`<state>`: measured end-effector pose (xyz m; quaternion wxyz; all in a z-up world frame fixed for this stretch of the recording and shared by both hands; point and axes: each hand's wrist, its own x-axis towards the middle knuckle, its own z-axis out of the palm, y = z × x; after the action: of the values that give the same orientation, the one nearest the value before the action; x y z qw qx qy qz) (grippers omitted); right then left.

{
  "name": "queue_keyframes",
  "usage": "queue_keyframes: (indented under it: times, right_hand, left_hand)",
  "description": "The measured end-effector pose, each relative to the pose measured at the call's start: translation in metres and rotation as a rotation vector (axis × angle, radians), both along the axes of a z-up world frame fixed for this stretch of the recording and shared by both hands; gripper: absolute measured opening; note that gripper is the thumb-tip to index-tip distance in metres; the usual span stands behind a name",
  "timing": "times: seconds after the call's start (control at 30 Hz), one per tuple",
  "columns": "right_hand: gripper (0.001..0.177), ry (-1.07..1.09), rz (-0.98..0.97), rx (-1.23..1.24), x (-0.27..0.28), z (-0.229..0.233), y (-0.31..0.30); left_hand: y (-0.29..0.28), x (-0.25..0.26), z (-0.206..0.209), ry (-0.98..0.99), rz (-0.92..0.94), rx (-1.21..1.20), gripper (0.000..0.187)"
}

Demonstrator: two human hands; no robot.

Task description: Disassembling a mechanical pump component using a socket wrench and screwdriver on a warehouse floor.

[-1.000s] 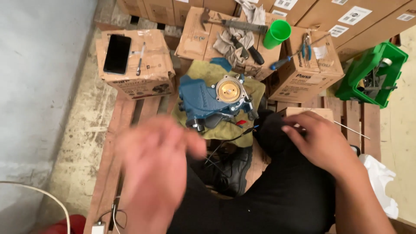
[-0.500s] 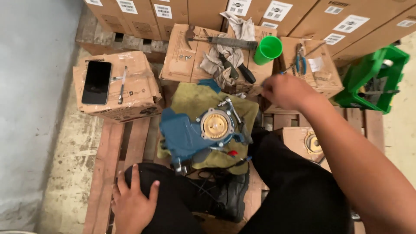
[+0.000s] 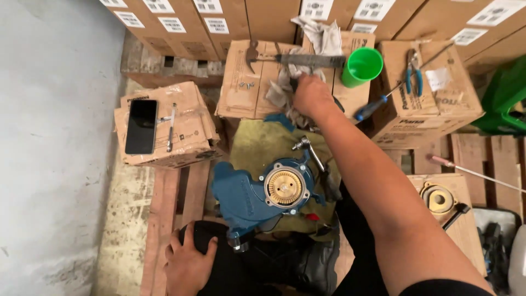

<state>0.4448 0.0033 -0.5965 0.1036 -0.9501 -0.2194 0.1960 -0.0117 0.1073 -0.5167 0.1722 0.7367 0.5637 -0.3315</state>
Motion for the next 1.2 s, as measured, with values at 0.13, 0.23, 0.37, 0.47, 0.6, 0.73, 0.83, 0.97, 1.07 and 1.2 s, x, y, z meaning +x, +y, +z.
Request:
queue_keyframes:
  times: [0.13,0.23,0.37,0.47,0.6,0.73,0.83,0.97,1.07,1.2]
  right_hand:
    - [0.055,0.043,0.029,-0.047,-0.005,0.01,-0.01]
    - [0.06,0.012,0.025,-0.167,-0.014,0.02,-0.022]
    - [0.055,-0.05,-0.101,-0.106,-0.024,0.013,-0.026]
    - [0.046,0.018,-0.043,0.008,-0.032,0.006,-0.032]
    - [0.05,-0.057,0.103,-0.073,-0.032,-0.02,-0.038]
    - [0.047,0.049,0.075,0.005,-0.059,0.004,-0.037]
    - [0.035,-0.005,0.086,0.145,-0.05,-0.034,-0.037]
    - [0.022,-0.098,0.2,0.326,-0.034,-0.072,-0.028]
    - [0.025,-0.089,0.296,0.172,-0.009,-0.08,-0.028]
    - [0.029,0.081,0.243,0.036,0.004,-0.05,-0.045]
  left_hand:
    - [-0.001,-0.006,0.007,-0.004,-0.004,0.005,0.083]
    - [0.001,-0.002,0.02,0.026,0.006,-0.058,0.083]
    - [-0.001,-0.011,0.022,-0.007,0.011,-0.056,0.083]
    - [-0.003,-0.019,0.018,0.028,-0.022,-0.036,0.083]
    - [-0.006,-0.021,0.024,0.03,-0.009,-0.046,0.085]
    - [-0.01,-0.021,0.03,0.071,-0.026,-0.051,0.084]
    - [-0.013,-0.018,0.032,0.076,-0.019,-0.052,0.082]
    - [-0.011,-0.013,0.025,0.076,0.008,-0.06,0.082]
    - [-0.013,-0.009,0.023,0.074,0.007,-0.023,0.083]
    - [-0.016,-0.012,0.012,0.049,-0.01,0.026,0.085]
